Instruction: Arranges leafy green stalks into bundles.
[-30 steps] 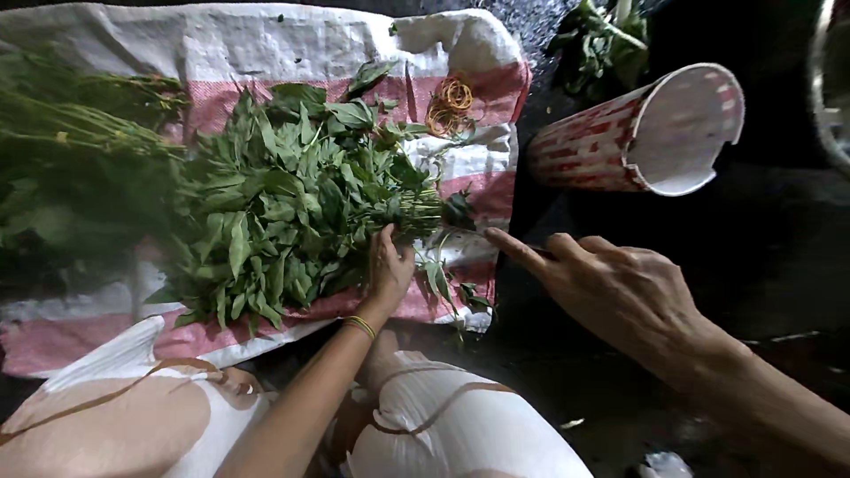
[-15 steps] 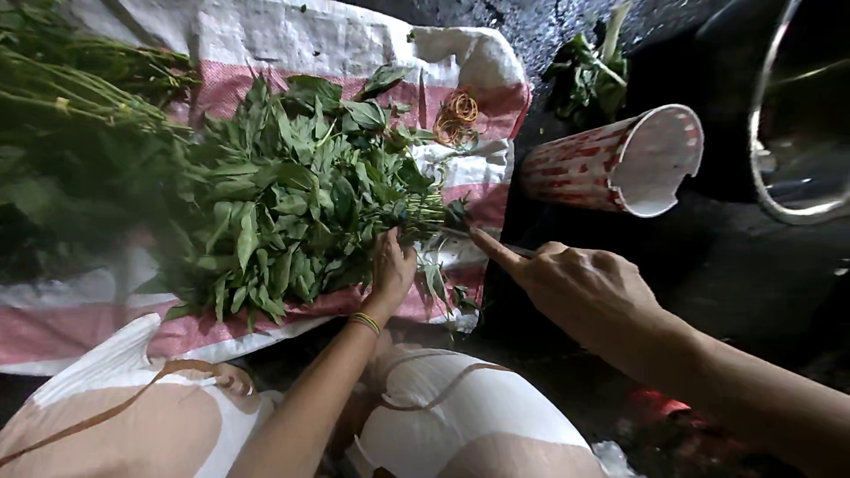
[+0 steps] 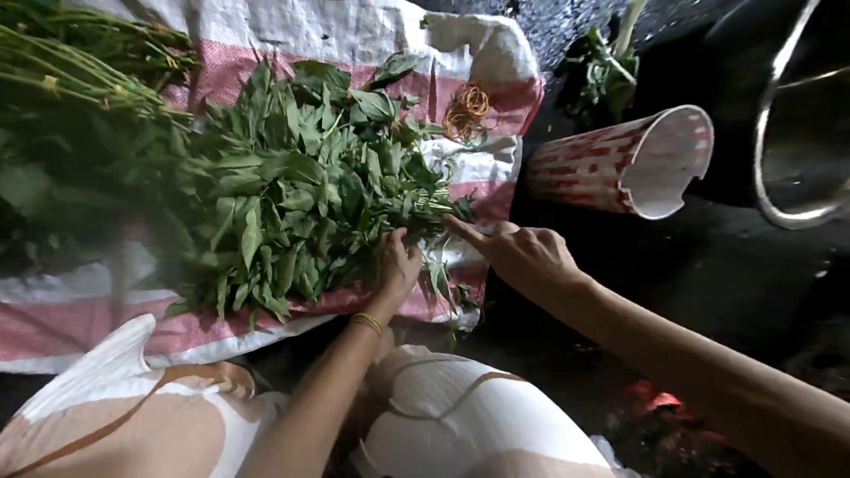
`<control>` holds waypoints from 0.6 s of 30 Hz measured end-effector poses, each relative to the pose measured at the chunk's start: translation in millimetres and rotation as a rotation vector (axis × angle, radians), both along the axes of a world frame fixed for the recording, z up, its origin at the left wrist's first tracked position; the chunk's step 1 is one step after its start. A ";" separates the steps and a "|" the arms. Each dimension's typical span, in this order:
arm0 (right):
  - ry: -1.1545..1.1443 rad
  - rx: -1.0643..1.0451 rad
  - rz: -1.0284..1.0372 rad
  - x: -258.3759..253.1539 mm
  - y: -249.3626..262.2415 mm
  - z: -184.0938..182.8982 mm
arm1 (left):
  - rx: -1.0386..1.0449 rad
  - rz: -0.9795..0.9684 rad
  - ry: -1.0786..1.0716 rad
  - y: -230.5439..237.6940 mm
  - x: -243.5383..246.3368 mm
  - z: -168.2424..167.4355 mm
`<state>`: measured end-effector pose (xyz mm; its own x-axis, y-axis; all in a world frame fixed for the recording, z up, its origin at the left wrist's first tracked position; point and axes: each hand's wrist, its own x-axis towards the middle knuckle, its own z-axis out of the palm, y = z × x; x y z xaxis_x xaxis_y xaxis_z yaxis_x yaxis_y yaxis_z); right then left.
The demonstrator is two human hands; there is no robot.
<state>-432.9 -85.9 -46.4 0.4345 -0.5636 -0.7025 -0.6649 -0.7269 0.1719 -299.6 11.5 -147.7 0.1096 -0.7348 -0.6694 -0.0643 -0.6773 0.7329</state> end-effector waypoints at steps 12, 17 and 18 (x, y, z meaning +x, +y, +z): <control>-0.385 -0.086 -0.809 -122.7 -4.4 31.1 | -0.613 -0.266 -0.652 -13.0 5.7 -13.1; -0.717 -0.153 -1.271 -112.7 47.4 -109.4 | -0.501 -0.495 -0.928 -7.1 16.2 -24.3; -0.738 -0.188 -1.253 -104.4 53.4 -123.1 | -0.485 -0.533 -0.954 -5.4 21.8 -26.0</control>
